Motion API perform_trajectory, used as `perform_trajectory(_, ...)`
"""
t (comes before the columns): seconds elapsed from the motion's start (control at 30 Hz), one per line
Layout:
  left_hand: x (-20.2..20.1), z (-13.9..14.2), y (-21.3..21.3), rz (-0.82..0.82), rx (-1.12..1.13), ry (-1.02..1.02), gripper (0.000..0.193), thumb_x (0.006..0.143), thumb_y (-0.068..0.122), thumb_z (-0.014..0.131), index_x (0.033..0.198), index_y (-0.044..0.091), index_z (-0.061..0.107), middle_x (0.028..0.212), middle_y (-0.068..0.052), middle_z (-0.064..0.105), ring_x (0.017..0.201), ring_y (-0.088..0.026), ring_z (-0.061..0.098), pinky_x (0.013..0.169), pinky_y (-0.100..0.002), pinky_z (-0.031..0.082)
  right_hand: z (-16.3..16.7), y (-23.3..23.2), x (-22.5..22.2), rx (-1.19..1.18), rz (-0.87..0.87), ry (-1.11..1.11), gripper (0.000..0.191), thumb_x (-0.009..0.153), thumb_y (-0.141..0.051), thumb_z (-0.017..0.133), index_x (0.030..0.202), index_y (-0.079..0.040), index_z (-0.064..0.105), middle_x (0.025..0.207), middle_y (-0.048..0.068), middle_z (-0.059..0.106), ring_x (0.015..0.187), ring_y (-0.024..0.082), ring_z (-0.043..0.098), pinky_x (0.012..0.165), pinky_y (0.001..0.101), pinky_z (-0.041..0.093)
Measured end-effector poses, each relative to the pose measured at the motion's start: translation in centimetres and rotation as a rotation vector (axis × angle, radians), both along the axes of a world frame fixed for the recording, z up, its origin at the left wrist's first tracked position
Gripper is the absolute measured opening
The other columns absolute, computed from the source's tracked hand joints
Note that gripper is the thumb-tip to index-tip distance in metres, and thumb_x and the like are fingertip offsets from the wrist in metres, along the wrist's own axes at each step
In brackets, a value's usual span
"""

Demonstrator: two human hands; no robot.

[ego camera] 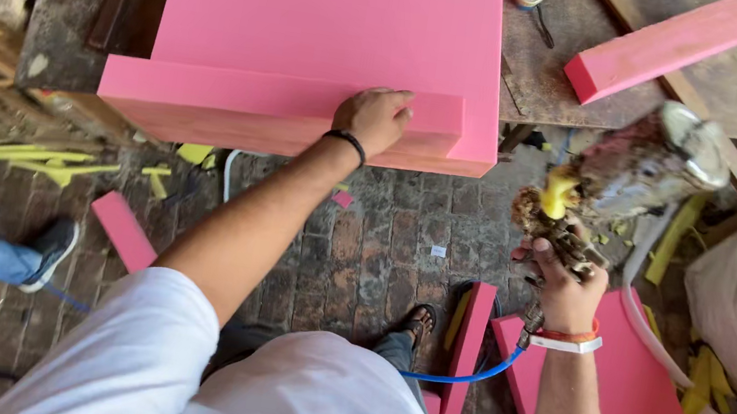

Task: The person assembles pink foam panels by applying adhesive from a spray gun, aligning and pressing smaller foam strips onto larger panels, and using a knife to trim excess material. The person also measures the panels with a tape measure and stacks completed units.

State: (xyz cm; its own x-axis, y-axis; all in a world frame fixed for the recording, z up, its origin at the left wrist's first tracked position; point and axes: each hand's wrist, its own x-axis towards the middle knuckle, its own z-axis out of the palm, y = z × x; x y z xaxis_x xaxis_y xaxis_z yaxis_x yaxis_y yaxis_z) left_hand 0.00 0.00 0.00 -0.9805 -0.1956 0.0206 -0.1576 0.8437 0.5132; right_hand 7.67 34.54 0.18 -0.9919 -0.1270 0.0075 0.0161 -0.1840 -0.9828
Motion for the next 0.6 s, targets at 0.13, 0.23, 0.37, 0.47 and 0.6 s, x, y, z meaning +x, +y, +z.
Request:
perform_trajectory(0.13,-3.1,-2.1,3.2,0.165,-0.174,-0.193,0.028,0.101,0.027,0.06,0.124,0.021,0.074,0.131,-0.015,0.063,0.104,-0.027,0.066,0.092,-0.044,0.056,-1.8,3.1,-5.9,0.009,0.174,-0.039,0.044,0.094,-0.003,0.07,0.137,0.004,0.06,0.098,0.008,0.072,0.081,0.016,0.071,0.073,0.0309,0.063)
perform_trajectory(0.23,-2.9,-2.8,3.3,0.208,-0.224,-0.182,0.029,0.097,0.023,0.061,0.124,0.024,0.074,0.13,-0.016,0.061,0.099,-0.026,0.066,0.092,-0.048,0.052,-3.3,4.5,-8.8,-0.027,0.254,-0.098,0.046,0.094,-0.003,0.071,0.137,0.005,0.059,0.096,0.007,0.071,0.078,0.015,0.069,0.07,0.0296,0.061)
perform_trajectory(0.37,-2.6,-3.0,3.6,0.225,-0.272,-0.129,0.029,0.093,0.021,0.064,0.118,0.025,0.077,0.121,-0.013,0.064,0.097,-0.026,0.067,0.101,-0.053,0.043,-5.1,5.9,-11.7,-0.008,0.331,-0.107,0.046,0.094,-0.003,0.073,0.138,0.006,0.059,0.092,0.008,0.071,0.076,0.014,0.067,0.068,0.0294,0.058)
perform_trajectory(0.47,-2.7,-2.8,4.0,0.26,-0.26,-0.138,0.027,0.093,0.019,0.064,0.115,0.027,0.079,0.114,-0.009,0.065,0.099,-0.026,0.067,0.099,-0.048,0.047,-5.9,6.6,-13.1,-0.024,0.353,-0.138,0.051,0.091,-0.003,0.073,0.139,0.005,0.057,0.091,0.008,0.072,0.076,0.015,0.069,0.068,0.0303,0.059)
perform_trajectory(0.6,-2.8,-2.6,4.4,0.32,-0.196,-0.149,0.029,0.091,0.015,0.063,0.112,0.027,0.08,0.109,-0.006,0.065,0.1,-0.026,0.066,0.097,-0.044,0.05,-5.9,7.5,-14.6,-0.105,0.417,-0.168,0.045,0.093,-0.002,0.074,0.134,0.01,0.059,0.091,0.01,0.071,0.077,0.017,0.07,0.069,0.0322,0.061)
